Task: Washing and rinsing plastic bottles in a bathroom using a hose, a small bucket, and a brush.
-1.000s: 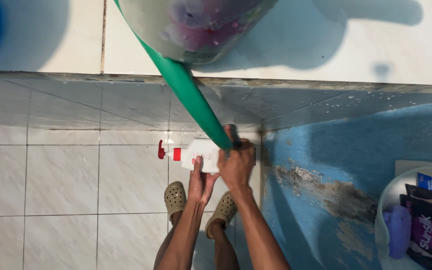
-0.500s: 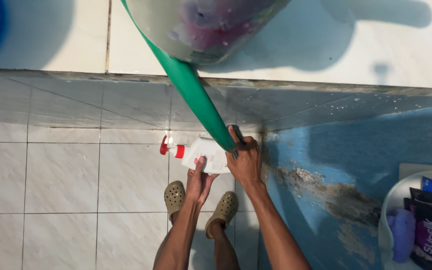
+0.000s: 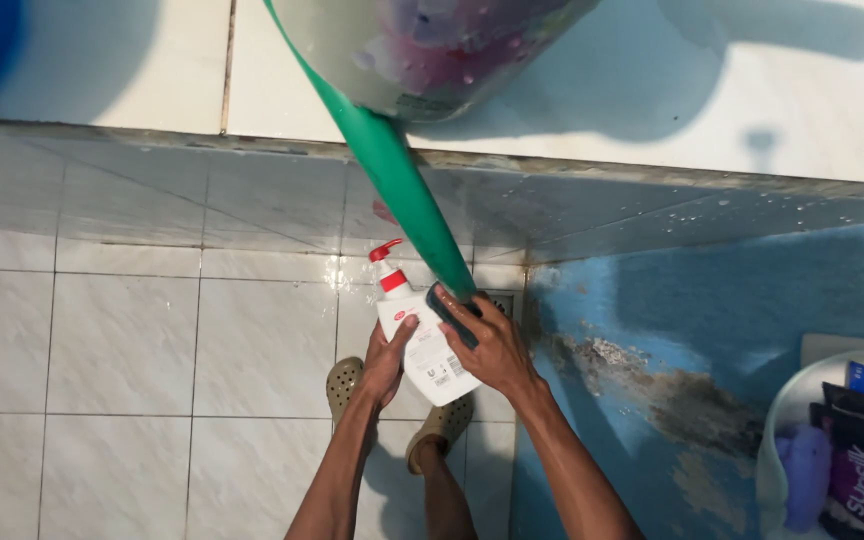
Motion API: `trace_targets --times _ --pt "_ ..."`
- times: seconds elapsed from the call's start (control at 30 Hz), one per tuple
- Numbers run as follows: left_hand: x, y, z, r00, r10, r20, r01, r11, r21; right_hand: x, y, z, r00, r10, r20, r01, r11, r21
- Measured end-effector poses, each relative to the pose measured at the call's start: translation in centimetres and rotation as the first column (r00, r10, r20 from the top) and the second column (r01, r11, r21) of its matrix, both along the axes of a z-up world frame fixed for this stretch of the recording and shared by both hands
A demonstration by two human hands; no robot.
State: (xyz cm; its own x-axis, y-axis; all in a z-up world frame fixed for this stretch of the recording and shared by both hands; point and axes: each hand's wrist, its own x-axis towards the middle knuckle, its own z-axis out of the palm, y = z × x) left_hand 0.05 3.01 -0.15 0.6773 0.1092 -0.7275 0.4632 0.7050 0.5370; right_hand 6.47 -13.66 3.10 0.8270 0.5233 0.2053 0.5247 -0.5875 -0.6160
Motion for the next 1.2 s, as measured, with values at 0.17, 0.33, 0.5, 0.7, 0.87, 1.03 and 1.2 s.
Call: trace_targets --times 0.17,0.33,0.5,0.7,0.87,1.03,1.2 --pt "0.1 0.4 2.0 0.958 -0.288 0.019 0.282 0.948 0.150 1.0 2.1 0.5 0.996 0.021 0.081 -0.026 0.998 0.062" --pt "0.1 1.5 3.5 0.922 -0.387 0.029 0.368 0.896 0.248 0.4 0.5 1.6 0.997 0.066 0.042 -0.066 0.998 -0.013" --pt "1.1 2.0 6.3 0.867 -0.497 0.044 0.443 0.808 0.390 0.0 -0.1 0.5 0.997 0.021 0.068 -0.019 1.000 -0.020" --pt "1.6 1.8 6.2 0.759 -0.651 0.025 0.494 0.600 0.630 0.1 1.5 0.3 0.989 0.082 0.122 -0.070 0.993 -0.100" --pt "0.7 2.2 5.3 0.789 -0.615 -0.009 0.499 0.632 0.593 -0.3 -0.2 2.1 0.995 0.045 0.087 -0.039 0.997 -0.061" --pt "0.3 1.7 4.5 0.768 -0.640 -0.011 0.515 0.608 0.604 0.2 0.9 -1.0 0.980 0.086 0.180 -0.063 0.989 -0.131" --pt "-0.1 2.4 5.8 0.821 -0.571 0.012 0.488 0.712 0.506 0.0 -0.1 2.4 0.987 0.044 0.152 -0.048 0.999 0.026"
